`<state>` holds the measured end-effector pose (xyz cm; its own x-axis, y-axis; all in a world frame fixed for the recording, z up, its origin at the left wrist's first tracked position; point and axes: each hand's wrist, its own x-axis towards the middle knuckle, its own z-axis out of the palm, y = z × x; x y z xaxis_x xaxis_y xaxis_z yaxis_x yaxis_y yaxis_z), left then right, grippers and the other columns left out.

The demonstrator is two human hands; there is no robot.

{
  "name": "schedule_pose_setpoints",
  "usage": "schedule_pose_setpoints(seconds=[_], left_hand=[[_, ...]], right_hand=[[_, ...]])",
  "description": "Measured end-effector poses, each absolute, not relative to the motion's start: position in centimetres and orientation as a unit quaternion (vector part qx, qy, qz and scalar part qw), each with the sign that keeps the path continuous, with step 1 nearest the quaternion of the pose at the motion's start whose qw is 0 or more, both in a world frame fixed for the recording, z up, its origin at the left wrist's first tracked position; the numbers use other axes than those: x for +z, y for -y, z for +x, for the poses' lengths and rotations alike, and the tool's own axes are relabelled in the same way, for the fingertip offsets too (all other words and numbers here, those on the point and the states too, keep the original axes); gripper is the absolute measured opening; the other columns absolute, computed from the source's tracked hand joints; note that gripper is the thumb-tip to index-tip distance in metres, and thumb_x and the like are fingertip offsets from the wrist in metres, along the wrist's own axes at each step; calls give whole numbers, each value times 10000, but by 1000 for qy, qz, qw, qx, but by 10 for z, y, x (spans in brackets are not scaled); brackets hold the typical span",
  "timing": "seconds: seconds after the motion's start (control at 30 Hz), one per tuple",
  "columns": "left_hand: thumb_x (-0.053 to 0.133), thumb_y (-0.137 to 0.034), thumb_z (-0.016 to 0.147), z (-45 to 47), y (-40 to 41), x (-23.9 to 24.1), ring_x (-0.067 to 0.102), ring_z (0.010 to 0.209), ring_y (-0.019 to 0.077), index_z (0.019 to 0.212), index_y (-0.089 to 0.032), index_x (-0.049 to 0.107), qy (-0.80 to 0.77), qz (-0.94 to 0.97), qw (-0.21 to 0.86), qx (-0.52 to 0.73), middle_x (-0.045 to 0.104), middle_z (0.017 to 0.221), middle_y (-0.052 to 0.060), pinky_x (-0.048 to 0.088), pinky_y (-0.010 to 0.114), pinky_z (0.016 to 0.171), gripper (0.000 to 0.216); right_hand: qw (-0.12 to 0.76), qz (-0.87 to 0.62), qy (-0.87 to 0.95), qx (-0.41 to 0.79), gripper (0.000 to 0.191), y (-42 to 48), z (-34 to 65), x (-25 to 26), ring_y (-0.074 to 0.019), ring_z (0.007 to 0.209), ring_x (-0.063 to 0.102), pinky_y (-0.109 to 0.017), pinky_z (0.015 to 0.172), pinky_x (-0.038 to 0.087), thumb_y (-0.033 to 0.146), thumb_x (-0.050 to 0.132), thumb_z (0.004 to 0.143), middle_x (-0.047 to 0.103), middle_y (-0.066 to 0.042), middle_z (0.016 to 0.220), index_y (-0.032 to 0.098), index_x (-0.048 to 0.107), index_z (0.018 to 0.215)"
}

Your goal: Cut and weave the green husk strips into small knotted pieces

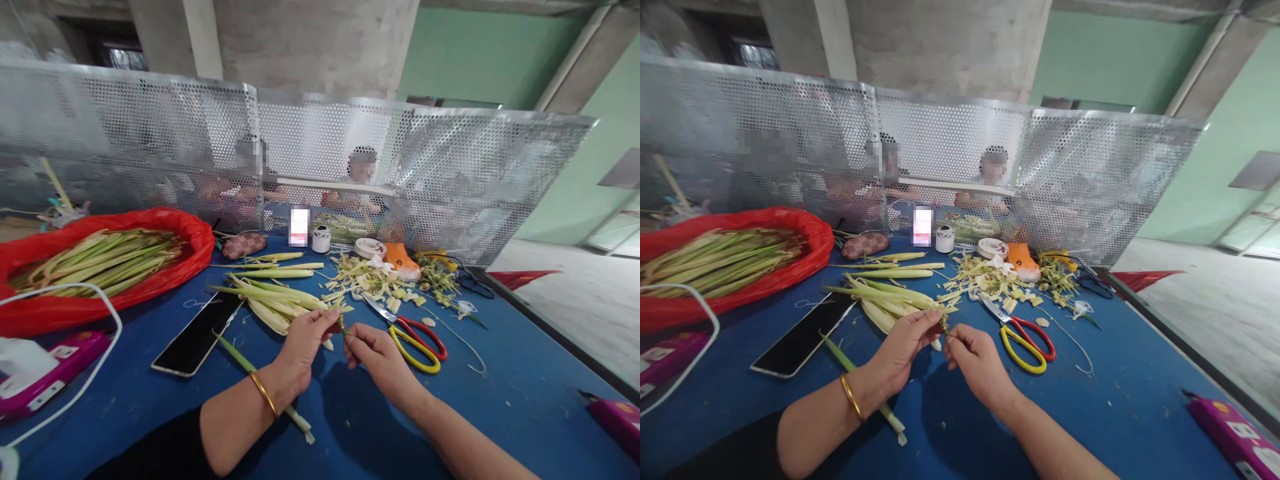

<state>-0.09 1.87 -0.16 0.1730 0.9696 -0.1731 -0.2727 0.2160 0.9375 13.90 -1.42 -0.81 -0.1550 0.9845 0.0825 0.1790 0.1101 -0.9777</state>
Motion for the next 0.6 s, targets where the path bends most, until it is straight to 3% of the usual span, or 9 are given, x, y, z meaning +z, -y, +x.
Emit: schedule_pose_setpoints(seconds=[0.23,0.37,0.5,0.6], left_hand=[[701,-419,661,-4,-27,0,529,597,154,557,-169,665,-465,541,534,453,627,576,6,386,250,612,274],[710,-487,666,-4,-27,-1,558,619,153,598,-157,664,-451,534,560,445,637,602,11,399,245,618,340],[683,-567,689,-5,-26,3,642,709,169,835,-152,699,-442,483,615,439,713,826,65,453,276,708,440],[705,-527,686,-4,-26,4,651,691,160,895,-152,697,-464,473,616,427,726,895,92,460,275,689,429]], right_hand=[[348,-519,714,317,244,15,150,4,-115,541,396,-241,528,297,194,444,801,410,49,539,205,415,560],[335,-526,730,279,237,17,148,9,-110,531,389,-237,519,282,161,446,776,416,54,524,204,408,546],[394,-561,662,302,219,1,166,7,-121,533,520,-232,545,384,232,495,799,545,45,543,197,516,584],[451,-629,588,234,235,-26,211,3,-153,607,574,-262,604,436,255,488,837,562,24,575,188,547,620]])
